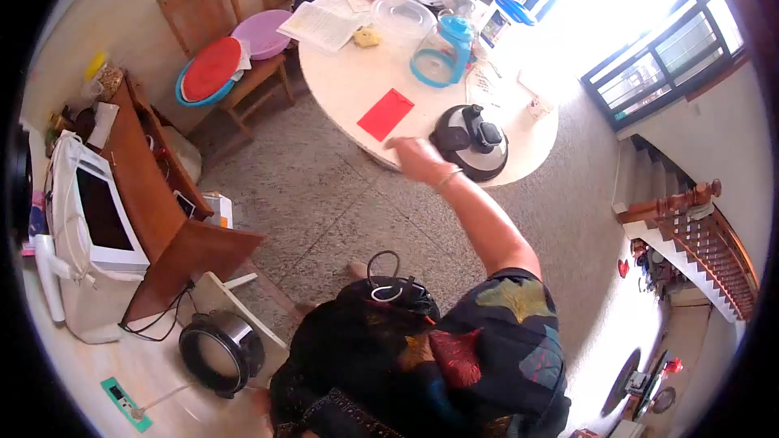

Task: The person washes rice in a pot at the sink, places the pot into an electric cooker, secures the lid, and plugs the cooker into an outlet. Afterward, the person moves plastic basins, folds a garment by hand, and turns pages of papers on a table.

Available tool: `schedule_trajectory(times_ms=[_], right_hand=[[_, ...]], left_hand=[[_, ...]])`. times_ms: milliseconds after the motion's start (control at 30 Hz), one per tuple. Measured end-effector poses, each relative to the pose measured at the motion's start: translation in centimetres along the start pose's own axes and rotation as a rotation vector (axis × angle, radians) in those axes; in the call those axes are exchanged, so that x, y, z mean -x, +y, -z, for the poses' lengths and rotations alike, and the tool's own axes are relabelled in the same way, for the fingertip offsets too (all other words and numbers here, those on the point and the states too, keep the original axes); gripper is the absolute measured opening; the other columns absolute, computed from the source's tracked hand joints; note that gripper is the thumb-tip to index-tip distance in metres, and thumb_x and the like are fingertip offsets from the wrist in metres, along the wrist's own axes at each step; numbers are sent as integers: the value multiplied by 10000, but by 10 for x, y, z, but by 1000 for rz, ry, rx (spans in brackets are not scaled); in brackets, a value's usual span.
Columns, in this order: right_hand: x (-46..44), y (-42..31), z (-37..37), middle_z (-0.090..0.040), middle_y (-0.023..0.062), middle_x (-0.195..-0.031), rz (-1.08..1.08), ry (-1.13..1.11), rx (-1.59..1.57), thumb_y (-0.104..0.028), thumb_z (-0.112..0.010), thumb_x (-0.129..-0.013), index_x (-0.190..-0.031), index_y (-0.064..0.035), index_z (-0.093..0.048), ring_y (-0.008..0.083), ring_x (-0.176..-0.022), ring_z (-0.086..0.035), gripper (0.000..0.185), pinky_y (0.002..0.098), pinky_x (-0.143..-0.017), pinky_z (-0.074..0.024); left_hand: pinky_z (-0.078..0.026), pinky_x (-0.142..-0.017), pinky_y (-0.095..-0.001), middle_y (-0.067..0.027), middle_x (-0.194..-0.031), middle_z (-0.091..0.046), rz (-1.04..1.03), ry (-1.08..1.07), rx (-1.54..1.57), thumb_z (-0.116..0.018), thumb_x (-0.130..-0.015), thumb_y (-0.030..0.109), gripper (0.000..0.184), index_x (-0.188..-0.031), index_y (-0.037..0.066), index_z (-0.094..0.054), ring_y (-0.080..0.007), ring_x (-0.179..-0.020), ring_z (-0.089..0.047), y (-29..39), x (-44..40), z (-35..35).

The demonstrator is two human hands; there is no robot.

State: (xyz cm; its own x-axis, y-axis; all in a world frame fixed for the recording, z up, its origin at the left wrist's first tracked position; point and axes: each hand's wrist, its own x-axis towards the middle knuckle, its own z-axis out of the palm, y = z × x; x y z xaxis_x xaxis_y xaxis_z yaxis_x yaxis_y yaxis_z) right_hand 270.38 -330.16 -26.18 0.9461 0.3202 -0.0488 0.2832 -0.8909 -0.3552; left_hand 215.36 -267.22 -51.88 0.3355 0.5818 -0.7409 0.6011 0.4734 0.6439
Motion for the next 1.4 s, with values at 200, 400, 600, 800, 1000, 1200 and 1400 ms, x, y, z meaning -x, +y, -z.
schedule_trajectory(times_ms=[200,400,600,800,1000,1200,1400], right_hand=[[68,108,68,-529,183,-1307,-407,149,237,-83,-665,-779,-1258,-100,-569,396,-1251,-463,489,470,-1032,-406],[77,179,59,-433,183,-1415,-379,-24,272,24,-633,-745,-1388,-175,-442,444,-1288,-403,700,498,-1089,-364],[72,214,54,-494,200,-1325,-157,-82,268,19,-683,-680,-1312,-101,-459,437,-1261,-425,681,516,-1049,-341],[73,231,57,-556,163,-1281,-106,-207,312,-153,-789,-649,-1296,-64,-487,407,-1217,-481,720,521,-1034,-355],[60,134,105,-506,218,-1084,-139,-241,127,-1,-698,-560,-1100,-37,-432,447,-1081,-488,603,501,-929,-396],[22,2,116,-501,212,-1088,165,-275,14,-8,-685,-572,-1134,-35,-437,408,-1057,-521,615,441,-930,-418],[-27,-171,37,-535,210,-1086,423,-417,-84,-93,-720,-620,-1143,-14,-468,368,-1048,-553,586,404,-912,-449]], left_hand=[[-534,-523,-354,-96,-776,-604,-38,-61,-119,-647,-893,219,173,-979,93,-564,-202,-616,-615,23,62,-79],[-532,-511,-356,-45,-688,-538,-35,-67,-156,-620,-909,235,142,-867,118,-552,-188,-569,-584,47,83,-95],[-527,-497,-344,-12,-608,-472,-111,-17,114,-575,-905,200,185,-760,96,-523,-172,-509,-530,46,115,-121],[-584,-496,-418,-96,-673,-544,15,142,45,-564,-865,156,162,-983,47,-547,-247,-529,-625,-2,147,-134],[-606,-515,-428,-129,-760,-581,-585,101,-529,-548,-884,84,175,-1053,41,-537,-269,-575,-657,-169,56,-90],[-611,-516,-428,-140,-760,-583,63,86,296,-560,-884,72,179,-1050,14,-531,-282,-592,-669,-61,122,-149],[-603,-492,-404,-121,-739,-614,62,169,426,-596,-883,124,229,-1079,17,-546,-254,-580,-673,-45,145,-161]])
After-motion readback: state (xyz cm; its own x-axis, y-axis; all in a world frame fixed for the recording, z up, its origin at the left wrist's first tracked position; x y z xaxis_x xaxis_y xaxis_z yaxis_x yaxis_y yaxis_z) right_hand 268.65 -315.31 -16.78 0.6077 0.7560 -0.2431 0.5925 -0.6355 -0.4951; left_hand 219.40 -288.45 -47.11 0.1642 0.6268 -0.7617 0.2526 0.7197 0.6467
